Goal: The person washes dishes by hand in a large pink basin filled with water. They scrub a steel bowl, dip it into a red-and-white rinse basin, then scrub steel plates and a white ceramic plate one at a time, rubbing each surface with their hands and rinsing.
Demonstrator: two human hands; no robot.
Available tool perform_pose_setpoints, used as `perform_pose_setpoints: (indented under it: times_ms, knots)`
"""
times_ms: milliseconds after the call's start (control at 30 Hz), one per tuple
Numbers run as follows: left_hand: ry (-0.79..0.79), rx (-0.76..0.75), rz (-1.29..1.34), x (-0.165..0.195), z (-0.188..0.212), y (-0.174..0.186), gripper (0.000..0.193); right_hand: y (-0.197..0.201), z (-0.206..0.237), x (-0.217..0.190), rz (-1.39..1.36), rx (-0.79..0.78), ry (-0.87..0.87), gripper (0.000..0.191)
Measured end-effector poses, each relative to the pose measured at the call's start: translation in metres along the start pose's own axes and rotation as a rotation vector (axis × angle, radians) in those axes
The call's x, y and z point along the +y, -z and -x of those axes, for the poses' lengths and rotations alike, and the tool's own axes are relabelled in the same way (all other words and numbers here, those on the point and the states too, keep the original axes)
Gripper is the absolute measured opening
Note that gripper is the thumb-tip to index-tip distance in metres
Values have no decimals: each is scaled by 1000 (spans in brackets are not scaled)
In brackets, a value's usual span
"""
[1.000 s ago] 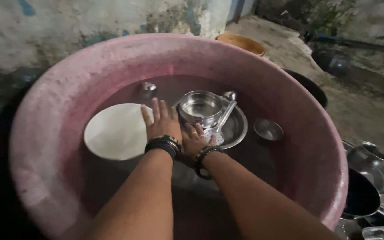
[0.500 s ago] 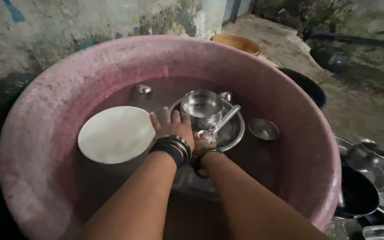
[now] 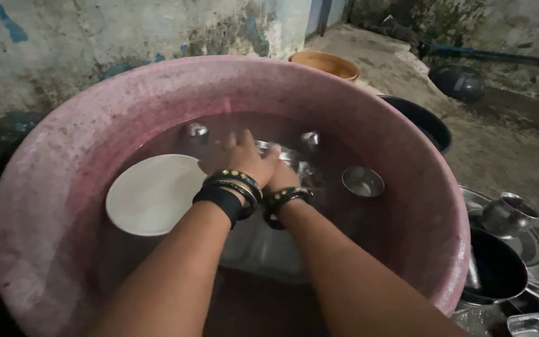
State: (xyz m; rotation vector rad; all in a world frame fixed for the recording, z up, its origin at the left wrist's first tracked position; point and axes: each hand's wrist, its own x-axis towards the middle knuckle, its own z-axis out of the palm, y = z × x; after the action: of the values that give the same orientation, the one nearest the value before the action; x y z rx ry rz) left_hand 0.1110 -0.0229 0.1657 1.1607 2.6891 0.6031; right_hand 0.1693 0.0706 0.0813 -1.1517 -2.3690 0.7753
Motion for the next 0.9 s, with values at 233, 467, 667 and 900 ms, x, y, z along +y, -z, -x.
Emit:
perform_pose_setpoints:
  times_ms: [233,467,667,900]
  knots:
    - [-70,484,357,-5,-18,-11,88,32,8,-31,-322,300,1,35]
    - [145,239,512,-4,-26,-5,104,28,-3,-31,-981,241,56,14]
    - [-143,503,489,1,-13,-3,105,24,-9,-32,-1485,60,161,7]
    - [-173,711,679,9,-1,9,114,16,0,-34,-1471,-133,371,31]
